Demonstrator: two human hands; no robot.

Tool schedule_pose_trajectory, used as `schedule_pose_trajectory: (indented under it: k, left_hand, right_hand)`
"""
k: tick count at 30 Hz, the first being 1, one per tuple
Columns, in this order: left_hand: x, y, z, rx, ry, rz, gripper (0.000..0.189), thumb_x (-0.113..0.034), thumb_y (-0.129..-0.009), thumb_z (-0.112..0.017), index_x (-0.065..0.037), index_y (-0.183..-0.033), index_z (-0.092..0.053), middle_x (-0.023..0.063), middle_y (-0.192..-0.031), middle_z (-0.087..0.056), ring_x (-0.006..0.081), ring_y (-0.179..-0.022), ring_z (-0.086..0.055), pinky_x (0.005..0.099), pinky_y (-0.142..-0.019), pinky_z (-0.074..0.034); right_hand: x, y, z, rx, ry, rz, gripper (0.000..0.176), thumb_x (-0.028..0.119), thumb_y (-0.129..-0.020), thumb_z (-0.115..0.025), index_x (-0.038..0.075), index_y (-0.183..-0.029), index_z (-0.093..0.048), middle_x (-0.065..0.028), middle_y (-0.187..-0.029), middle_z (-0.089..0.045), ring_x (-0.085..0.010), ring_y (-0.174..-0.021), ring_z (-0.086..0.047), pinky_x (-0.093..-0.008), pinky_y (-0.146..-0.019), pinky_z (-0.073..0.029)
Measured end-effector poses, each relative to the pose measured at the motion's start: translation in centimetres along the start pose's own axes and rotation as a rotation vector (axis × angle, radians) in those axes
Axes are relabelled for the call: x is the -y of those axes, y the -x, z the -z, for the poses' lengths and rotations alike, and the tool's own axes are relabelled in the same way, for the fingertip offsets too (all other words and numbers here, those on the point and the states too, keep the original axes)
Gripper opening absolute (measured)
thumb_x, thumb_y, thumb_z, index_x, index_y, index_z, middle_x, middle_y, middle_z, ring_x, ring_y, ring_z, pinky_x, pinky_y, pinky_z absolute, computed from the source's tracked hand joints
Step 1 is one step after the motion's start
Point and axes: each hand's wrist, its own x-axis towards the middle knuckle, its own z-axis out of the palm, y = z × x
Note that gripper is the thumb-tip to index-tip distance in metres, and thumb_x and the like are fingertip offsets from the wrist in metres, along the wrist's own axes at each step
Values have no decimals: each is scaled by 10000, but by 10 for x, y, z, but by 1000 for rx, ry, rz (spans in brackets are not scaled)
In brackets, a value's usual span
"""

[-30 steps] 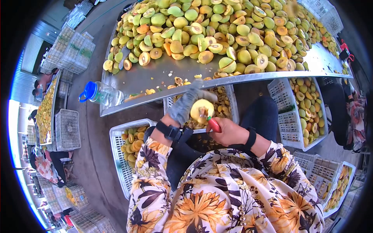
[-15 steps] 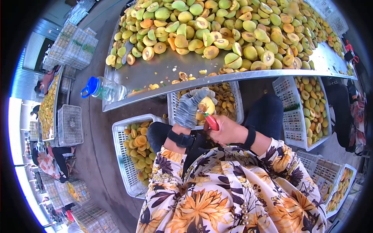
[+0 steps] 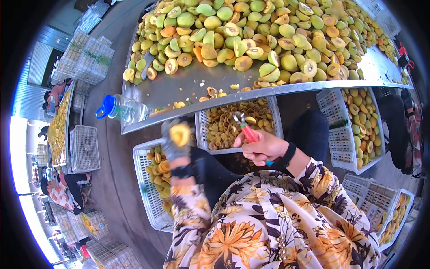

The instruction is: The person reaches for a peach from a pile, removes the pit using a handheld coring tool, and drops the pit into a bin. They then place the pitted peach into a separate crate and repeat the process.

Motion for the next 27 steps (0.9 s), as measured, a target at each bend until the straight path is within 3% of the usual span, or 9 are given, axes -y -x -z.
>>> schedule_pose_trajectory:
  k: [1,2,3,8,11,14,22,23,27]
  left_hand:
    - [0,-31,77,-11,-636,-297,361,-351,-779,-622,-75,-1008,-585,79,-917,-615,224,-779,-600,321,-662,-510]
    - [-34,-26,83,-180,-765,-100,341,-348,-766,-637,-84,-980,-640,105,-902,-645,229,-809,-614,298,-691,-491]
    - [-61,-17,83,-227,-1464,-245,272,-320,-764,-640,-96,-913,-677,117,-863,-661,213,-807,-625,288,-731,-470]
    - [-61,-36,-6,64,-1296,-468,292,-282,-783,-608,-77,-989,-638,114,-974,-641,219,-864,-618,306,-793,-456]
    - [-1,-68,-100,469,-1436,-483,332,-250,-799,-564,-114,-1101,-574,113,-1045,-610,293,-953,-584,333,-836,-441]
    - [52,-73,-194,708,-1620,-432,494,-252,-752,-625,-143,-1213,-484,179,-1081,-580,304,-1005,-558,377,-851,-432]
    - [138,-96,-231,491,-1652,-362,480,-216,-617,-733,-27,-999,-513,194,-843,-579,323,-769,-593,371,-729,-485]
    - [130,-98,-226,479,-1585,-229,420,-133,-634,-721,-32,-981,-508,148,-795,-583,286,-629,-590,349,-553,-503]
    - [102,-97,-196,421,-1056,349,346,-8,-686,-656,-46,-1008,-534,85,-711,-597,167,-477,-566,280,-390,-455]
  right_hand:
    - [-1,-3,8,-214,404,-15,178,88,-827,-515,33,-993,-479,-55,-606,-508,-103,-365,-417,-253,-343,-350]
    - [-6,-9,20,-435,804,-29,181,122,-812,-540,17,-950,-490,-92,-625,-549,-159,-379,-480,-298,-370,-395]
    - [-28,-16,58,-624,1615,211,209,179,-765,-585,-4,-828,-507,-178,-667,-586,-297,-494,-570,-371,-496,-453]
    - [-16,-8,42,-716,1250,37,197,179,-733,-596,1,-747,-512,-207,-653,-573,-369,-577,-567,-408,-554,-449]
    - [-21,3,45,-724,1428,408,173,156,-737,-595,15,-783,-505,-207,-593,-536,-373,-581,-556,-407,-530,-434]
    - [-11,31,37,-728,1303,401,169,146,-735,-604,22,-793,-505,-206,-604,-539,-382,-584,-549,-411,-524,-433]
    - [-10,67,45,-953,1253,459,212,157,-728,-640,20,-842,-526,-212,-606,-536,-385,-600,-545,-391,-509,-436]
    - [-8,65,46,-952,1246,462,212,157,-728,-640,20,-842,-526,-212,-606,-536,-385,-600,-545,-391,-509,-436]
    - [10,36,51,-970,1011,608,209,140,-738,-637,17,-831,-496,-140,-575,-531,-269,-488,-547,-358,-470,-429]
